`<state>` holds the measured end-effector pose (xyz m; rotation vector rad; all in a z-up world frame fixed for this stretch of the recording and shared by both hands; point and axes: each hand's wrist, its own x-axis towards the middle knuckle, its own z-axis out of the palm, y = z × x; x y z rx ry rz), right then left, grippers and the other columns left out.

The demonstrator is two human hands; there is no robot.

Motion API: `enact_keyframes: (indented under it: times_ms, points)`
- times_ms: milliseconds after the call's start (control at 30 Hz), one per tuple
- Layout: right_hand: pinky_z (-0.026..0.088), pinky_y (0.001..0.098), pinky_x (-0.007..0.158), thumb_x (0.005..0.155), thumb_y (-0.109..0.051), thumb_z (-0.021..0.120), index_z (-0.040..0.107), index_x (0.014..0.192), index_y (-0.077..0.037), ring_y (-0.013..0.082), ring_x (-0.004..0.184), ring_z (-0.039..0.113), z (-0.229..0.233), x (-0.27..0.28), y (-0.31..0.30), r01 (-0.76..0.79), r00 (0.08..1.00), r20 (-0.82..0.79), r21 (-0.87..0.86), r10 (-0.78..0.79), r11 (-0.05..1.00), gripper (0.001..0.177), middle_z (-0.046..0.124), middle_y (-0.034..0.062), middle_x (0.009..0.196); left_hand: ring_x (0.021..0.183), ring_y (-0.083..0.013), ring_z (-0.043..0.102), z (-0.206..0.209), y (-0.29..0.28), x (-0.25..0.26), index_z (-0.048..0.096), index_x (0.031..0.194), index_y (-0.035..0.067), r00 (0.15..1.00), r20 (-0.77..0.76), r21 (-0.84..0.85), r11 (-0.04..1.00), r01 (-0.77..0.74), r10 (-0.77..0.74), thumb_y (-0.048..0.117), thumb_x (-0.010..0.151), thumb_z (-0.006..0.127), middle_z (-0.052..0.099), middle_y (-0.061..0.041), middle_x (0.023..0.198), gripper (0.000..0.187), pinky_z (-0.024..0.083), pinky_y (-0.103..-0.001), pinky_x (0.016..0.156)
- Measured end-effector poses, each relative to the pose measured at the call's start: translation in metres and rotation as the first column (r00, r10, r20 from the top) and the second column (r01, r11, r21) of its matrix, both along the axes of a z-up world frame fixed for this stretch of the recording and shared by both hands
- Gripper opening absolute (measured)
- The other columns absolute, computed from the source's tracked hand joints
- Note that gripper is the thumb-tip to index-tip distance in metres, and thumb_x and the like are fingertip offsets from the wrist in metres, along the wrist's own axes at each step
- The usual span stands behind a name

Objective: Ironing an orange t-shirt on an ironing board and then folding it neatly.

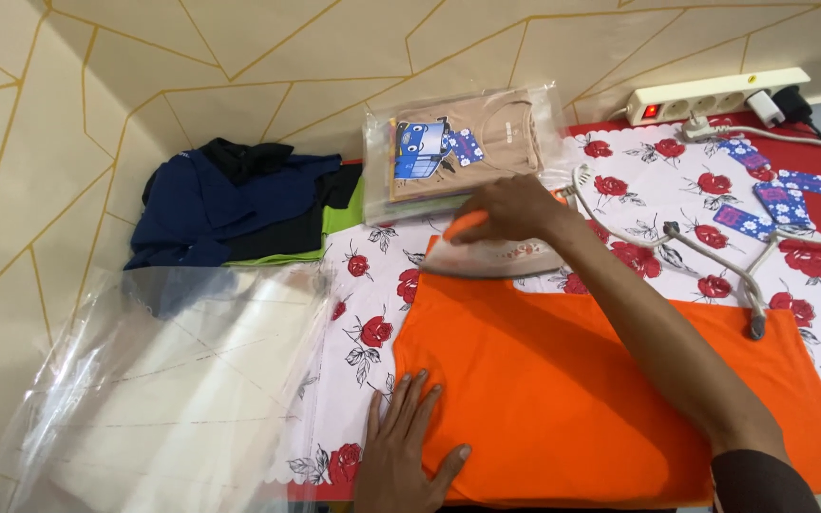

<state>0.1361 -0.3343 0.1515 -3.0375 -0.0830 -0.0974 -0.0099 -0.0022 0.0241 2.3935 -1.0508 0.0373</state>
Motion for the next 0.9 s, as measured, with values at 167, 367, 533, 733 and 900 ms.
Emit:
enact_keyframes:
  times_ms: [167, 367, 533, 733, 900]
  points:
    - [0.047, 0.0374, 0.072, 0.081, -0.065, 0.065, 0.078, 0.111, -0.049, 0.023, 0.094, 0.07, 0.001, 0.001, 0.0, 0.052, 0.985, -0.168, 0.081, -0.038, 0.995, 0.037, 0.077, -0.0093, 0.103, 0.156, -0.0284, 0.022, 0.0, 0.0, -0.001, 0.041, 0.158, 0.015, 1.0, -0.013, 0.011, 1.0, 0.002, -0.002, 0.065, 0.099, 0.048, 0.032, -0.007, 0.169, 0.078, 0.006, -0.057, 0.123]
    - [0.05, 0.0414, 0.07, 0.086, -0.078, 0.052, 0.076, 0.115, -0.041, 0.0296, 0.079, 0.071, -0.01, 0.007, -0.016, 0.061, 0.998, 0.039, -0.067, -0.058, 0.996, 0.053, 0.076, 0.0026, 0.082, 0.156, -0.0279, 0.022, 0.002, -0.001, -0.002, 0.039, 0.158, 0.016, 1.0, -0.018, 0.007, 1.0, -0.002, 0.002, 0.064, 0.099, 0.05, 0.032, -0.007, 0.169, 0.077, 0.006, -0.056, 0.123]
    - [0.049, 0.0414, 0.079, 0.076, -0.08, 0.056, 0.077, 0.113, -0.038, 0.0265, 0.104, 0.068, 0.005, 0.002, -0.013, 0.153, 0.97, -0.197, 0.035, -0.143, 0.988, 0.06, 0.076, -0.0041, 0.11, 0.157, -0.0275, 0.021, -0.001, 0.0, 0.0, 0.039, 0.158, 0.015, 1.0, -0.009, 0.001, 1.0, 0.005, -0.005, 0.065, 0.099, 0.048, 0.031, -0.006, 0.169, 0.078, 0.005, -0.056, 0.123]
    - [0.043, 0.0385, 0.064, 0.084, -0.08, 0.053, 0.078, 0.105, -0.036, 0.0273, 0.08, 0.069, -0.021, 0.017, -0.037, 0.272, 0.961, -0.047, -0.01, -0.272, 0.962, 0.055, 0.073, 0.0019, 0.082, 0.157, -0.0282, 0.023, -0.001, -0.001, 0.0, 0.04, 0.158, 0.015, 1.0, -0.002, -0.02, 1.0, 0.005, -0.005, 0.063, 0.098, 0.051, 0.032, -0.007, 0.169, 0.077, 0.006, -0.057, 0.123]
    - [0.044, 0.0391, 0.065, 0.081, -0.085, 0.053, 0.076, 0.119, -0.037, 0.0292, 0.081, 0.07, -0.016, 0.012, -0.049, 0.32, 0.945, -0.072, 0.0, -0.32, 0.947, 0.065, 0.075, 0.0043, 0.088, 0.157, -0.0269, 0.022, -0.002, -0.001, 0.0, 0.041, 0.158, 0.015, 1.0, 0.008, 0.0, 1.0, -0.002, 0.002, 0.063, 0.098, 0.051, 0.033, -0.006, 0.169, 0.077, 0.008, -0.056, 0.123]
